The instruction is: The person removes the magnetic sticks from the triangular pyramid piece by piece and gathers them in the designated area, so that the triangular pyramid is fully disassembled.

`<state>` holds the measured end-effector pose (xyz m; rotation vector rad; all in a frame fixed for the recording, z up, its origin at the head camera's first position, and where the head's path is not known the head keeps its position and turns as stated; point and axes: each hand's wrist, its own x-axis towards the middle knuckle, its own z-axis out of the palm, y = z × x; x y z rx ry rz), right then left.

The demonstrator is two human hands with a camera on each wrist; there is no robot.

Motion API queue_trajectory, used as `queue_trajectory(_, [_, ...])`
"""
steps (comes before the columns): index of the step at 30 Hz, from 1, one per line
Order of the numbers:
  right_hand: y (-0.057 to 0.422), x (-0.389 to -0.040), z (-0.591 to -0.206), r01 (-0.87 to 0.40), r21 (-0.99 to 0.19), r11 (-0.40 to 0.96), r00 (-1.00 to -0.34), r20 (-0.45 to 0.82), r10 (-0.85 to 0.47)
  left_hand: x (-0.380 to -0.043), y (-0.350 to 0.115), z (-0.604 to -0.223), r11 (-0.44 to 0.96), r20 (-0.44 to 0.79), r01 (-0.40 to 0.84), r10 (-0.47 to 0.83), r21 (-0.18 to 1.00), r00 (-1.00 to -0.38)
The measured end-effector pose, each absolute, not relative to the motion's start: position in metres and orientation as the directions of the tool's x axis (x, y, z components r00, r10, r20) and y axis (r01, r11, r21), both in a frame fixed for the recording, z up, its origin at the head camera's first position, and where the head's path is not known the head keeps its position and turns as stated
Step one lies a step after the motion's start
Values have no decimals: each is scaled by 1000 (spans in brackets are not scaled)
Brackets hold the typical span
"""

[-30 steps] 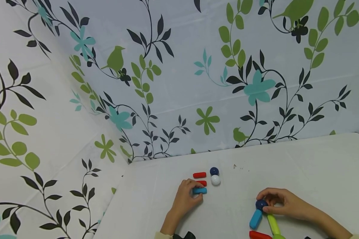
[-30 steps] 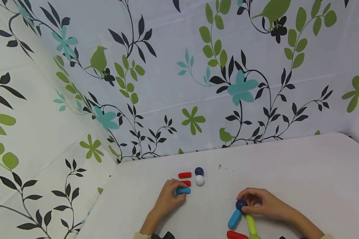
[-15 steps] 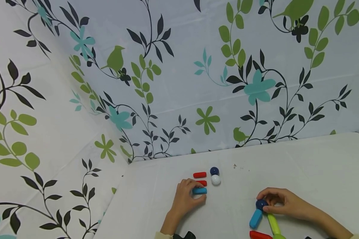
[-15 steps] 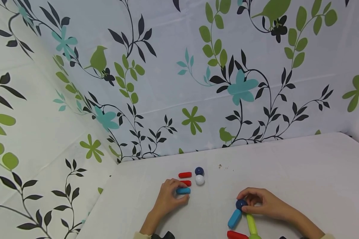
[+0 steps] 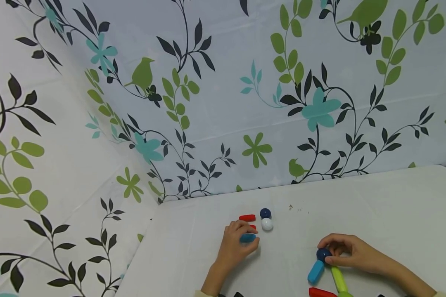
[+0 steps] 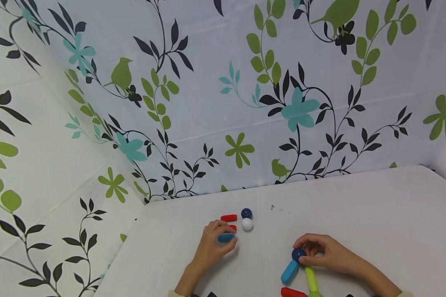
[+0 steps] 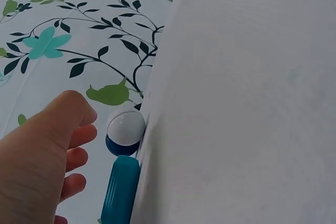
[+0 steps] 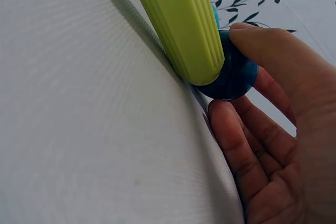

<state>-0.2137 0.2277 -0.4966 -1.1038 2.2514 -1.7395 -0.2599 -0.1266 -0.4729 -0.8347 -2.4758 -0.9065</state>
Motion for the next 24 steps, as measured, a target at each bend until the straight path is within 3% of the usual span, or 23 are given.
queue_trajectory(13, [228,-218,-499,-597,-801,-39,-597,477,-645,-248,-106,-468,526,514,734,527,429,-677])
queue_trajectory(24, [229,-217,-498,-604,-796,-25,-608,482,-631,-240,-90,-476,436,406,751,648,495,-644])
